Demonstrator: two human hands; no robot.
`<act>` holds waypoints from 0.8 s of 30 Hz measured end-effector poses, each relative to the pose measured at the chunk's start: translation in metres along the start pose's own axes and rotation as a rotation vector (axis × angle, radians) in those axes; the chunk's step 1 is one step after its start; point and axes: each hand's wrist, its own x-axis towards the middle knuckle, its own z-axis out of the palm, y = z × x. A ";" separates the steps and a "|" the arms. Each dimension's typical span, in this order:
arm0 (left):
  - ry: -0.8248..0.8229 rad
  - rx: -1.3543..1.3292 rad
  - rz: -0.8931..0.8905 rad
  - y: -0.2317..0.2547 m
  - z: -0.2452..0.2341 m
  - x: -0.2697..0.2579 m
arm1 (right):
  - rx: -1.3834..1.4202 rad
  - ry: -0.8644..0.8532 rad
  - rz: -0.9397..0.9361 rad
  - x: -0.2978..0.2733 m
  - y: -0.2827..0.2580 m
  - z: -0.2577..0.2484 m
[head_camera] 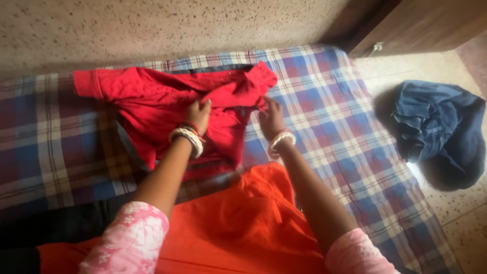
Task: The person folds a pair of light blue striped trousers on a plaid bedsheet, then places them into a red suitcase. They then fold a red and grey t-shirt on the same bedsheet.
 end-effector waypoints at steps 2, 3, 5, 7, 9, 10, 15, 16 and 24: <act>-0.007 -0.102 -0.031 -0.010 -0.014 0.005 | -0.001 -0.018 0.162 -0.004 0.009 -0.007; -0.006 -0.158 -0.046 -0.012 -0.021 0.007 | -0.082 -0.022 0.108 -0.002 0.008 -0.009; 0.006 -0.203 -0.023 -0.017 -0.027 0.007 | -0.240 -0.030 -0.004 0.004 -0.005 -0.013; 0.003 -0.151 -0.006 -0.013 -0.030 0.001 | -0.287 -0.121 0.064 0.016 -0.029 -0.012; -0.021 0.000 0.001 -0.003 -0.031 -0.014 | -0.350 -0.229 0.099 0.031 -0.055 -0.012; -0.062 0.011 0.017 0.004 -0.031 -0.024 | -0.391 -0.292 0.101 0.037 -0.068 -0.012; -0.382 0.376 -0.388 0.051 -0.025 -0.065 | -0.362 -0.460 0.169 0.060 -0.106 -0.023; -0.313 0.351 -0.323 0.058 -0.028 -0.066 | -0.409 -0.469 0.148 0.062 -0.108 -0.025; -0.053 0.249 -0.043 0.113 -0.082 -0.032 | -0.352 -0.551 0.033 0.072 -0.097 -0.044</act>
